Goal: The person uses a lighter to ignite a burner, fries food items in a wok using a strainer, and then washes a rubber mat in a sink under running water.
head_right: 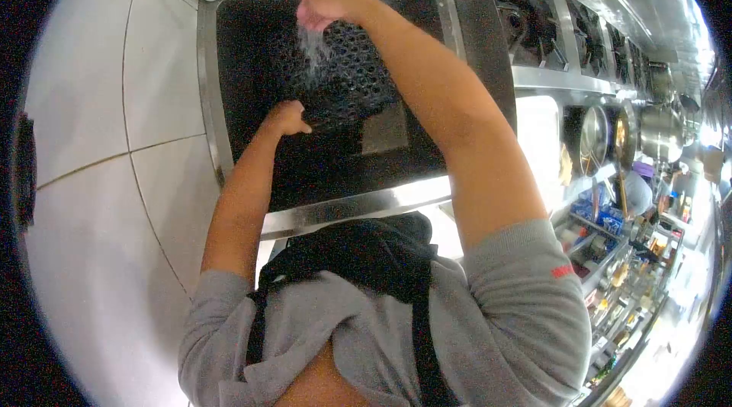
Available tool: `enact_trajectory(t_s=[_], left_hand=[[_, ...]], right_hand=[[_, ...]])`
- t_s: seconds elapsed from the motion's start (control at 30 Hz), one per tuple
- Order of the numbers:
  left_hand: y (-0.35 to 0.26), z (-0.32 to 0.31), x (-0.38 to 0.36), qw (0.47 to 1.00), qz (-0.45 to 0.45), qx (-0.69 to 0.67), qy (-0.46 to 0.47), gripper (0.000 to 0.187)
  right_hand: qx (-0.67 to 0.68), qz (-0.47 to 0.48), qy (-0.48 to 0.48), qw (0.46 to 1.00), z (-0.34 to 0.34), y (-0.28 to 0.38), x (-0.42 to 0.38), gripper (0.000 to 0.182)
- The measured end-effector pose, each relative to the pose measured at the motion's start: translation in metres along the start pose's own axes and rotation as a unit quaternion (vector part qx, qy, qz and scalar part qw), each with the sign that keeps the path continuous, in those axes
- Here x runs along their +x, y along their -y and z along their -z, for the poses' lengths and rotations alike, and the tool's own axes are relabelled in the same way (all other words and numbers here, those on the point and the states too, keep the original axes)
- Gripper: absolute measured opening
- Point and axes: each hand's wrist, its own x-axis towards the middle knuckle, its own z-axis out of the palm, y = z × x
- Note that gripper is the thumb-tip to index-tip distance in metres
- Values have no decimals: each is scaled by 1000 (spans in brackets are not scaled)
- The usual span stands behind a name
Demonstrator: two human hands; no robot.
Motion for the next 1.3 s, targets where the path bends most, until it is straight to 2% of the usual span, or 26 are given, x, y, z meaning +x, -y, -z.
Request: enact_trajectory(t_s=[0.1, 0.13, 0.17, 0.23, 0.27, 0.3, 0.33, 0.37, 0.43, 0.47, 0.5, 0.53, 0.57, 0.6, 0.63, 0.67, 0.7, 0.77, 0.83, 0.97, 1.03, 1.07, 1.13, 1.17, 1.23, 1.3], left_hand=[[-31, 46, -17, 998, -48, 25, 42, 54], [-34, 59, -16, 993, -103, 49, 14, 52], [-47, 87, -28, 994, -92, 51, 3, 52], [-57, 138, -41, 982, -162, 61, -77, 53], [-62, 159, -36, 982, -149, 82, -81, 50], [-59, 172, -34, 972, -166, 32, -164, 47], [-67, 197, -29, 972, -196, 55, -115, 50], [-71, 213, -15, 972, -173, 113, -108, 58], [-90, 241, -26, 964, -166, 93, -186, 73], [-95, 247, -20, 963, -168, 96, -187, 73], [-98, 253, -7, 942, -201, 144, -226, 68], [-101, 255, 3, 917, -233, 190, -263, 64], [-105, 250, 11, 916, -235, 191, -262, 64], [-110, 246, 18, 922, -212, 196, -259, 63], [-115, 245, 22, 926, -188, 200, -258, 63], [-117, 246, 26, 926, -188, 201, -258, 63], [-120, 247, 29, 941, -183, 165, -232, 60], [-119, 246, 39, 954, -181, 128, -201, 57], [-112, 247, 54, 947, -239, 156, -149, 49], [-113, 247, 72, 932, -250, 221, -138, 42], [-104, 240, 73, 853, -389, 125, -326, 38], [-104, 241, 73, 856, -385, 122, -324, 38], [-118, 261, 51, 909, -309, 21, -278, 37], [-122, 266, 42, 910, -307, 22, -279, 37], [-125, 270, 30, 935, -143, 165, -280, 41], [-114, 256, 31, 932, -132, 167, -292, 44]], right_hand=[[31, -4, -14, 999, 1, 4, 5, 24], [41, -12, -29, 999, 2, 5, 4, 24], [44, -11, -29, 999, 5, 7, 1, 24], [109, 9, 17, 994, 17, 18, -6, 24], [109, 12, 16, 994, 20, 24, -7, 24], [180, 24, -13, 983, 23, 29, -9, 23], [248, 36, -42, 967, 27, 33, -11, 23], [247, 41, -45, 967, 32, 36, -14, 23], [260, 89, -81, 958, 44, 39, -21, 24], [259, 92, -84, 958, 54, 41, -23, 24], [-114, 219, -117, 962, 68, 40, -22, 34], [-470, 309, -132, 816, 73, 44, -26, 46], [-470, 307, -134, 817, 72, 43, -32, 46], [-244, 206, -141, 937, 64, 50, -46, 38], [0, 90, -137, 987, 62, 53, -53, 30], [0, 91, -137, 986, 60, 51, -54, 30], [-155, 78, -154, 973, 59, 39, -52, 33], [-303, 58, -168, 936, 56, 10, -51, 37], [-498, 45, -172, 849, 61, -20, -47, 39], [-509, 11, -93, 855, 75, -49, -42, 37], [-534, 57, -153, 829, 79, -45, -52, 31], [-525, 24, -149, 838, 91, -42, -47, 34], [-525, 50, -153, 836, 103, -27, -61, 36], [-525, 73, -164, 832, 107, -21, -65, 39], [-515, 51, -161, 840, 111, -24, -65, 41], [-506, 25, -158, 848, 111, -29, -71, 43]])
